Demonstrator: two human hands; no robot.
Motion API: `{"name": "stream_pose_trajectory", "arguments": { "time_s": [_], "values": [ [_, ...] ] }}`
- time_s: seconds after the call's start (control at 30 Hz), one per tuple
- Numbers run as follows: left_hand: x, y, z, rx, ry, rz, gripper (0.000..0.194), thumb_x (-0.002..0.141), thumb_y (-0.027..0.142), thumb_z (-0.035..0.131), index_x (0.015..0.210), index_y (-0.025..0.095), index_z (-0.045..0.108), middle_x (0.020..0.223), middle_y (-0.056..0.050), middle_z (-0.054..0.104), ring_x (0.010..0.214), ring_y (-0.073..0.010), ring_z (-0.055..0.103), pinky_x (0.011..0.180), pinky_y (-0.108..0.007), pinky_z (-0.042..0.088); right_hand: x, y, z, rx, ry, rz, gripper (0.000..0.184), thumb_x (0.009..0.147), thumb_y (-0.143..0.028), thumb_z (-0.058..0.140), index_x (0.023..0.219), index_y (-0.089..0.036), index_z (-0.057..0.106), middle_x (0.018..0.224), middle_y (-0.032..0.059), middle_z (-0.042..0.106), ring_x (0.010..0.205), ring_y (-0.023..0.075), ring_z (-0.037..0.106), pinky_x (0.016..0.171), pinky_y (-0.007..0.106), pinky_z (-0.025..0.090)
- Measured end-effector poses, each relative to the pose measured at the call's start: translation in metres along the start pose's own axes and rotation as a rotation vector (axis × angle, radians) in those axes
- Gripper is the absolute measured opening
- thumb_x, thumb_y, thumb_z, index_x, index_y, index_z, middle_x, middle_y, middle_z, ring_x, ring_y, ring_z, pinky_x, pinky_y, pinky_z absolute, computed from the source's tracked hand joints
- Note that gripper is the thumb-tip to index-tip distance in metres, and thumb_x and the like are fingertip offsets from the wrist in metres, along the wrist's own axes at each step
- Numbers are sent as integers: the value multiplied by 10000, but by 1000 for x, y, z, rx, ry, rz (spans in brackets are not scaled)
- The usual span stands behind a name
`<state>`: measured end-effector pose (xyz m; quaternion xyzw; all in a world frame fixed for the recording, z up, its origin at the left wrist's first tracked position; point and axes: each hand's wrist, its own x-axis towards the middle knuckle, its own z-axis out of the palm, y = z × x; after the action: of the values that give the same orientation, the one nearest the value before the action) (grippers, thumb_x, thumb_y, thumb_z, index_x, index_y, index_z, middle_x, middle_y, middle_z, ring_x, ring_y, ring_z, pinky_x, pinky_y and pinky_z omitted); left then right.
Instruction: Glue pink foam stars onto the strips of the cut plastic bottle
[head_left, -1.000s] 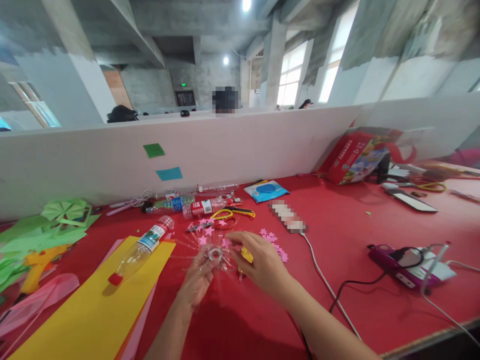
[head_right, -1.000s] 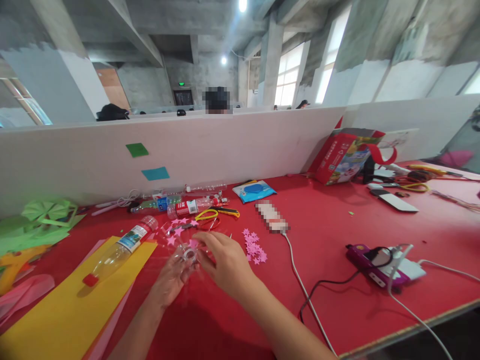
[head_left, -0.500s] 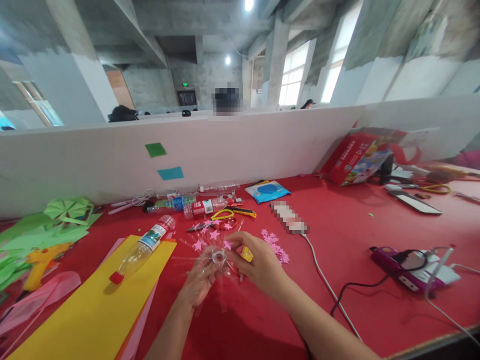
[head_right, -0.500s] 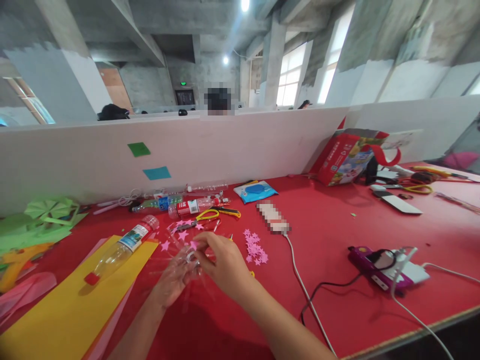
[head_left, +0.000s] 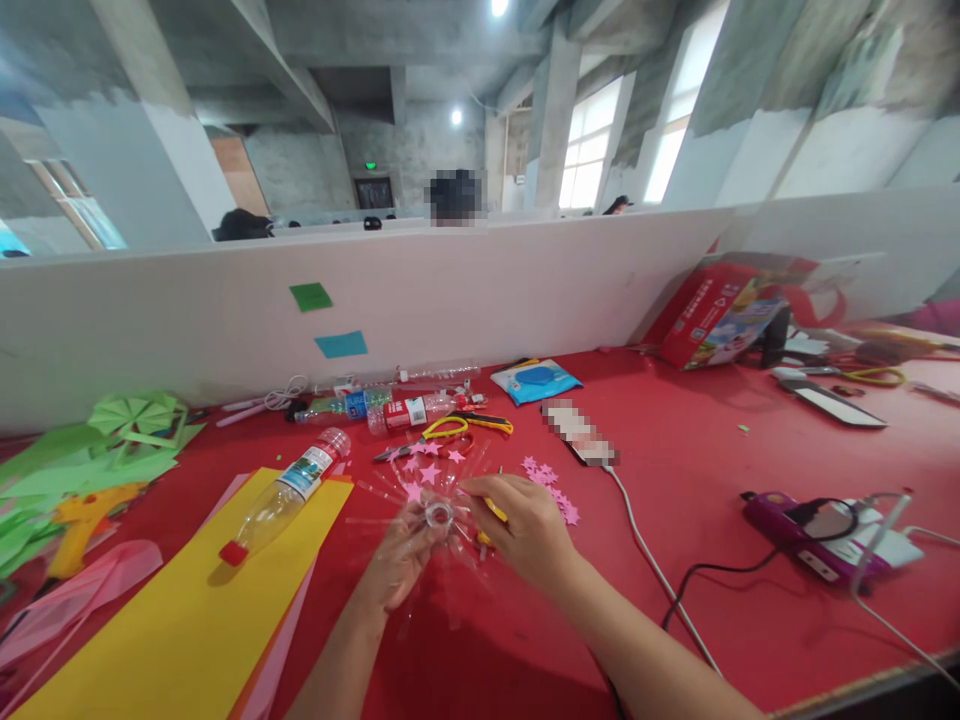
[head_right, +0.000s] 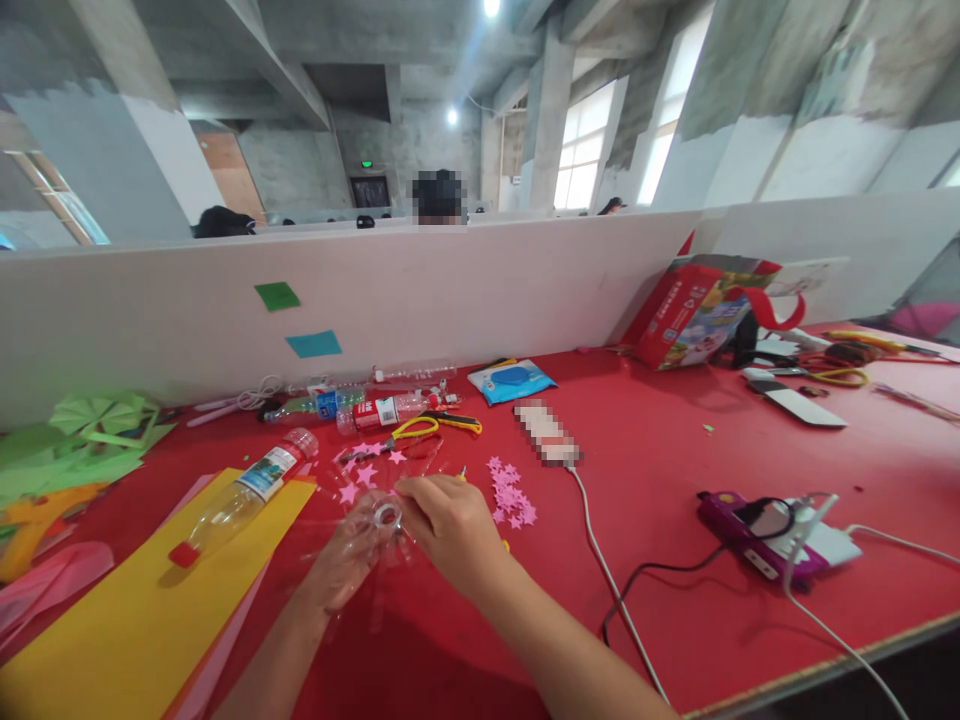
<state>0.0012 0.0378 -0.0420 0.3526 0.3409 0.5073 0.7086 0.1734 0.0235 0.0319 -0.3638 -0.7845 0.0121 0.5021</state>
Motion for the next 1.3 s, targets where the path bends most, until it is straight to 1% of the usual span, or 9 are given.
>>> {"name": "stream_pose_trajectory", "arguments": {
  "time_s": [0.17,0.3,0.4,0.53,0.6,0.73,1.0,1.13,1.3],
  "values": [
    [1,-1,0,-5,60,-17,347,519,174,840,807,173,646,780,-8,699,763,-163,660,732,-270,510,0,-1,0,31,-5,28,219,936,-245,433,823,-197,614,631,27,659,541,129,594,525,218,419],
    [0,1,3,-28,75,-20,361,484,178,852,784,167,652,732,0,691,718,-154,653,716,-266,512,-2,-2,1,109,-62,91,123,889,-194,495,960,-209,594,781,38,699,675,150,647,631,244,475],
    [-1,3,5,-40,29,9,327,523,169,836,796,168,658,756,-7,692,712,-141,645,684,-240,503,-7,-2,2,163,-131,114,244,866,-176,530,1105,-226,526,862,34,697,760,165,654,703,272,491],
    [-2,5,6,-40,40,8,332,523,160,833,806,179,660,781,-3,693,758,-153,653,697,-240,501,-15,-1,1,170,-168,151,443,850,-165,549,1261,-224,395,908,37,682,778,174,637,697,283,486],
    [-2,5,7,-33,58,-7,329,513,157,834,789,180,658,766,-3,693,779,-165,658,718,-251,503,-16,0,0,121,-161,150,374,848,-166,549,1204,-207,443,877,40,668,762,179,613,685,289,470],
    [-3,5,8,-44,50,-19,313,521,150,830,780,179,658,748,7,688,734,-140,654,691,-225,492,-15,2,0,-34,-184,-7,29,850,-174,554,848,-186,580,803,50,623,756,188,526,699,318,406],
    [-1,1,4,-62,53,-22,316,506,140,840,762,171,657,685,25,662,696,-118,634,716,-224,492,-12,6,11,-129,-129,-107,293,886,-171,522,594,-180,522,653,20,532,688,163,419,701,313,339],
    [-2,1,5,-60,70,-46,331,472,145,857,725,166,645,624,40,632,606,-96,603,662,-221,488,-11,7,17,-141,-70,-142,283,874,-119,486,602,-185,524,617,7,536,661,156,407,719,321,330],
    [-2,3,7,-89,81,-54,359,441,137,868,705,172,628,645,45,651,617,-99,609,632,-214,478,-11,5,21,-178,-50,-114,278,874,-123,490,603,-179,525,588,5,534,644,155,403,698,328,312]
  ]
}}
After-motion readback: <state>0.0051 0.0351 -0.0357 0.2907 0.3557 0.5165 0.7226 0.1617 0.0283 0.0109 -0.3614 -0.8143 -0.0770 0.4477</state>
